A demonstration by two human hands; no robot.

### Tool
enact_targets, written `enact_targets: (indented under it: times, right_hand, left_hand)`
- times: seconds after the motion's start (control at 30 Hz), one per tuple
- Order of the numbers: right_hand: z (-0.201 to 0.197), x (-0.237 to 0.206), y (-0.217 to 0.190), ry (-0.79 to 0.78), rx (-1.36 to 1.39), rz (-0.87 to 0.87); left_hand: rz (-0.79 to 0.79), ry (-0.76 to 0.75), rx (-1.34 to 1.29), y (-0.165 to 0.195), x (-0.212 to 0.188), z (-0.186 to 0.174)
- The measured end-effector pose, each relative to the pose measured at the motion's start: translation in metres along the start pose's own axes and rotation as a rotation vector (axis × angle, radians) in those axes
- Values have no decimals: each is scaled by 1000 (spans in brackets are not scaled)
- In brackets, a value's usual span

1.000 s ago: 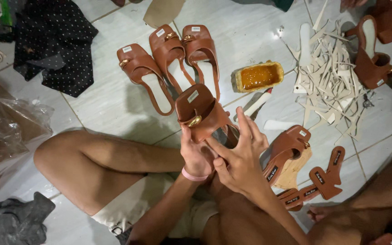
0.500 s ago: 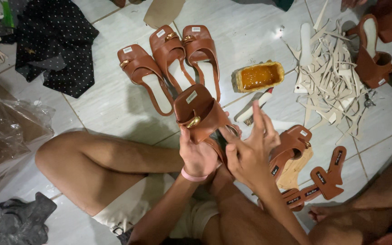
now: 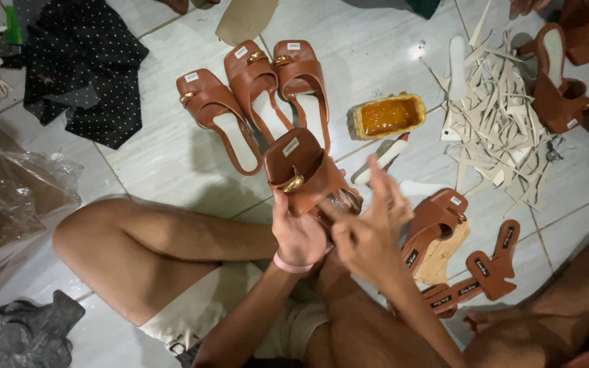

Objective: The person applies adhesive to the sole of a brown slide sandal using a brush, then inserts a white insole and presses it into place. The person repeats this process on a second sandal, handling each shoe one at a time.

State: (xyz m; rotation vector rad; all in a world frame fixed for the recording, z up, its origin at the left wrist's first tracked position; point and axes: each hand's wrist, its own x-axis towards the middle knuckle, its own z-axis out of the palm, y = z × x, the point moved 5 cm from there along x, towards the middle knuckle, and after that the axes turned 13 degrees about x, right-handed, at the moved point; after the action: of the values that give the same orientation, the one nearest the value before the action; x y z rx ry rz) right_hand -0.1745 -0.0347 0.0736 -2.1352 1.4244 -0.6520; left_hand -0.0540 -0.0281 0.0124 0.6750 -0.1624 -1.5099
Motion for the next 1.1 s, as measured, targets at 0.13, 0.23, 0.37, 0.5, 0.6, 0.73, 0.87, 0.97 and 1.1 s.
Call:
enact_targets:
  times: [0.13,0.23,0.37,0.5,0.6,0.73,0.87,0.97,1.1]
  right_hand:
    - [1,3,-2,9,-8,10]
    - [3,1,-8,-8,2,-73]
    - [4,-10,3,15,36,-34]
    - [-1,-22,38,149,243,-58]
    - [-4,-31,107,513,1162,417]
    - [-7,3,152,372,348,399]
    - [14,45,182,98,-79,381]
    - [21,69,198,78,-179,298]
    - [25,84,213,30,-253,349]
  left_hand:
    - [12,44,34,-3,2,-4]
    - [13,33,47,-5,4,-5]
    - [-88,11,102,-7,5,-8]
    - [-146,-94,8,-5,12,-12]
    - [-230,-122,-47,-6,17,-19]
    - [-427,13,-39,-11,17,-35]
    - [-678,64,-99,-21,-5,-30]
    - [-538,-68,153,-14,-8,-19]
    - [-543,-243,53,-3,-8,0]
